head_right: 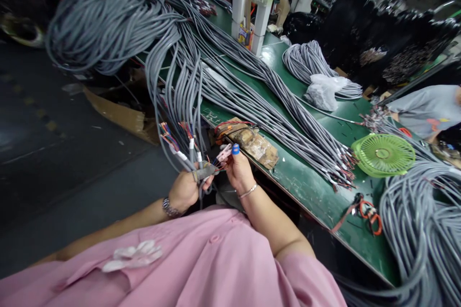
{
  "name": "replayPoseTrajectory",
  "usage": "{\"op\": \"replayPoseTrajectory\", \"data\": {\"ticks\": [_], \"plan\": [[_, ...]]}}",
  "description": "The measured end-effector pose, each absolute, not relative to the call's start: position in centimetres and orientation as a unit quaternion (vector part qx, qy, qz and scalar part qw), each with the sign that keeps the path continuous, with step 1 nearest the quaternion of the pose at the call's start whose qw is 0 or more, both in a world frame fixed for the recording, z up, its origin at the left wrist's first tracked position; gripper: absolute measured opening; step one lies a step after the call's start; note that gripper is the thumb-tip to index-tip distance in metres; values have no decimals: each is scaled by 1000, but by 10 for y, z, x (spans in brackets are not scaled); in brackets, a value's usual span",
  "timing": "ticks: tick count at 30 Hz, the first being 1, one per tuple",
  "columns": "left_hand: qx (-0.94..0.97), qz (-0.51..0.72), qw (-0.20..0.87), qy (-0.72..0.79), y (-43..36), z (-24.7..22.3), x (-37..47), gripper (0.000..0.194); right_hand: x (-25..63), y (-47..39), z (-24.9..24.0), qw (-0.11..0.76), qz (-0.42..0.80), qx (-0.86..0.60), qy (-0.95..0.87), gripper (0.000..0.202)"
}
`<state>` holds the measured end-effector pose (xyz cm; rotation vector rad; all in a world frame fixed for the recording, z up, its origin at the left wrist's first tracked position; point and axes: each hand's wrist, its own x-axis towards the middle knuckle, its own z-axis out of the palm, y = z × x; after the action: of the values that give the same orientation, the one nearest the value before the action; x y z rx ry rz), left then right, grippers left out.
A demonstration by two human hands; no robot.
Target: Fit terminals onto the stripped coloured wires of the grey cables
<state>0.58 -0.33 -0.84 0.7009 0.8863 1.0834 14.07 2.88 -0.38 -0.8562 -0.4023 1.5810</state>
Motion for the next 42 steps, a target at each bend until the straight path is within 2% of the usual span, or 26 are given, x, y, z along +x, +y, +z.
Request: {"op": "replayPoseTrajectory", "data": {"ticks": [4,12,18,24,33,39,42], "plan": [[317,480,706,412,-3,-11,5,15,139,27,-5,603,690,-362,-170,38],[305,502,700,405,-12,-9,-3,15,147,20,1,547,732,-370,-168,53],[272,530,699,395,-16,-9,-4,15,146,17,7,552,711,-380,-212,37],[282,552,674,403,-12,2,6,14,145,19,8,549,716,-388,-187,40],[313,522,672,423,-9,-2,10,17,140,22,6,576,708,-373,-169,36],[315,529,664,424,-15,-5,3,16,146,17,8,530,737,-387,-163,50],[316,523,667,427,-18,-8,0,18,153,12,8,473,765,-383,-211,54]]}}
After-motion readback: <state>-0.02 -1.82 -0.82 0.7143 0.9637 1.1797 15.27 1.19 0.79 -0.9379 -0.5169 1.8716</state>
